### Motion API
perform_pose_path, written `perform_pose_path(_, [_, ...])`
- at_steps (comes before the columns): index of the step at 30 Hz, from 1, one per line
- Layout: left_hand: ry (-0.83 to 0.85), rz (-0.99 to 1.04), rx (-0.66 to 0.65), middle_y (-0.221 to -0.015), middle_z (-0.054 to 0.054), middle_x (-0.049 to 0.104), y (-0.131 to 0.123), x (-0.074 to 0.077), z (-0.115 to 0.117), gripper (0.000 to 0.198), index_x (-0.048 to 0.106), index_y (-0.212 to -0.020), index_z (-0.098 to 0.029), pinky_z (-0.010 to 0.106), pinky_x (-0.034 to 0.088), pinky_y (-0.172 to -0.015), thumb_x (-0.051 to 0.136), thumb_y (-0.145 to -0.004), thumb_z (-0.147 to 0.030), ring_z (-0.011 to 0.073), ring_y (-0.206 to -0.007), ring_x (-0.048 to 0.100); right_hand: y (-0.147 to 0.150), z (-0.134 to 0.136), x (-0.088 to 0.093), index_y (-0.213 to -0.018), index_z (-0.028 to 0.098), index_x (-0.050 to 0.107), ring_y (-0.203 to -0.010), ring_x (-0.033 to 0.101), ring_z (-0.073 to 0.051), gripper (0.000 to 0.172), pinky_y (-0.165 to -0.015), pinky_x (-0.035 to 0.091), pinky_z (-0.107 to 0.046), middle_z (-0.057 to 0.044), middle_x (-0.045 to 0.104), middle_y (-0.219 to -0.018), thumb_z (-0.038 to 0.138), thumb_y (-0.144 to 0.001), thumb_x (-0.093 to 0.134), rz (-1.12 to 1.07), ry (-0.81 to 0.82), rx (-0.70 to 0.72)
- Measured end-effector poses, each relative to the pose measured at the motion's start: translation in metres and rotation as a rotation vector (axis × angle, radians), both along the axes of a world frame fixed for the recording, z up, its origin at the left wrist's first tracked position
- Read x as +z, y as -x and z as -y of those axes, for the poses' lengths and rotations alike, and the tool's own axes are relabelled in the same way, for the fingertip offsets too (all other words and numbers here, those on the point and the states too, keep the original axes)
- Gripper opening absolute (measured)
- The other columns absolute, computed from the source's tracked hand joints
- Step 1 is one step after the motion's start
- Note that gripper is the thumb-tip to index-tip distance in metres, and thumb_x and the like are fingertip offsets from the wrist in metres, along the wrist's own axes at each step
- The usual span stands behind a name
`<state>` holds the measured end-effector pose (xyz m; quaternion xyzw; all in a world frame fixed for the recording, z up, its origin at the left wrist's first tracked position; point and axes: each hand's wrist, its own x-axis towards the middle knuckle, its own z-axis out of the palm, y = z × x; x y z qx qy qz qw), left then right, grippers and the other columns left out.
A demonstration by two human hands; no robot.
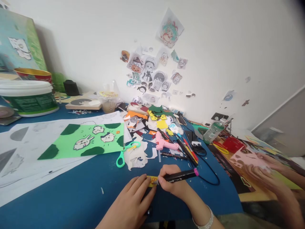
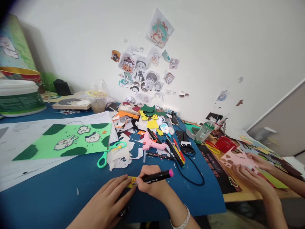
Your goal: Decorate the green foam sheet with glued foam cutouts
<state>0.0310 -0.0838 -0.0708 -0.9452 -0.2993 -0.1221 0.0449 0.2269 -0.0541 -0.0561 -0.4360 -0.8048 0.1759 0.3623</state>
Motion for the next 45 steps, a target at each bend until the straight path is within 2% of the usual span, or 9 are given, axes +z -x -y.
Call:
perform_pose_path(8, [-0.009, 0.027, -0.002, -0.128, 0.013, 0.052, 0.000, -0.003, -0.001, 0.064, 0.039, -0.132, -0.017, 0.047, 0.041, -0.097, 0.055, -0.071, -0.009, 0.0302, -0.119, 0.045, 0.001, 0.001, 0.006, -0.052, 0.020, 0.038, -0.046, 0.042, -0.009, 0.021, -0.045, 0.031, -0.021, 0.004, 0.045, -0.049, 0.020, -0.071, 0.047, 0.008, 0.027, -0.061])
perform_pose_path(14, [0.009, 0.042, 0.010, -0.129, 0.011, 0.051, 0.001, -0.003, 0.000, 0.058, 0.041, -0.130, -0.022, 0.046, 0.039, -0.099, 0.054, -0.074, -0.011, 0.0273, -0.120, 0.043, 0.001, 0.000, 0.008, -0.051, 0.020, 0.037, -0.047, 0.043, -0.010, 0.021, -0.045, 0.031, -0.021, 0.004, 0.046, -0.050, 0.019, -0.069, 0.046, 0.012, 0.039, -0.044])
perform_pose_path(23, [-0.061, 0.093, -0.013, -0.126, 0.012, 0.053, 0.001, -0.009, -0.001, 0.048, 0.046, -0.126, -0.021, 0.046, 0.043, -0.094, 0.054, -0.079, -0.016, 0.0293, -0.118, 0.044, -0.001, 0.000, 0.005, -0.051, 0.021, 0.034, -0.046, 0.038, -0.009, 0.021, -0.045, 0.029, -0.022, 0.004, 0.041, -0.050, 0.019, -0.069, 0.045, -0.043, 0.107, -0.047])
perform_pose_path(33, [-0.035, 0.083, -0.009, -0.126, 0.012, 0.052, 0.002, -0.005, -0.001, 0.047, 0.048, -0.124, -0.021, 0.045, 0.041, -0.096, 0.056, -0.078, -0.018, 0.0282, -0.120, 0.043, 0.000, -0.001, 0.006, -0.051, 0.021, 0.033, -0.046, 0.038, -0.009, 0.023, -0.044, 0.030, -0.021, 0.004, 0.040, -0.050, 0.019, -0.071, 0.044, -0.093, 0.106, -0.059])
perform_pose_path(38, [-0.038, 0.068, 0.003, -0.127, 0.011, 0.052, 0.001, -0.005, 0.000, 0.054, 0.046, -0.126, -0.021, 0.047, 0.042, -0.095, 0.056, -0.074, -0.011, 0.0289, -0.119, 0.044, 0.000, -0.001, 0.007, -0.051, 0.021, 0.035, -0.046, 0.039, -0.010, 0.023, -0.044, 0.030, -0.022, 0.004, 0.041, -0.050, 0.019, -0.071, 0.045, -0.093, 0.117, -0.073])
perform_pose_path(41, [-0.043, 0.060, 0.021, -0.131, 0.011, 0.049, 0.001, -0.004, 0.001, 0.064, 0.043, -0.128, -0.023, 0.046, 0.043, -0.095, 0.054, -0.068, -0.005, 0.0286, -0.119, 0.044, -0.004, -0.002, 0.004, -0.052, 0.021, 0.038, -0.045, 0.042, -0.010, 0.023, -0.046, 0.033, -0.023, 0.004, 0.043, -0.048, 0.020, -0.073, 0.046, -0.260, 0.141, -0.097])
perform_pose_path(45, [-0.084, 0.135, 0.047, -0.139, 0.010, 0.040, 0.005, -0.009, -0.001, 0.075, 0.038, -0.131, -0.025, 0.043, 0.045, -0.094, 0.054, -0.061, -0.003, 0.0290, -0.125, 0.037, -0.010, 0.001, -0.005, -0.061, 0.020, 0.045, -0.040, 0.042, -0.009, 0.022, -0.041, 0.033, -0.021, 0.005, 0.046, -0.049, 0.028, -0.081, 0.049, -0.689, 0.201, -0.132])
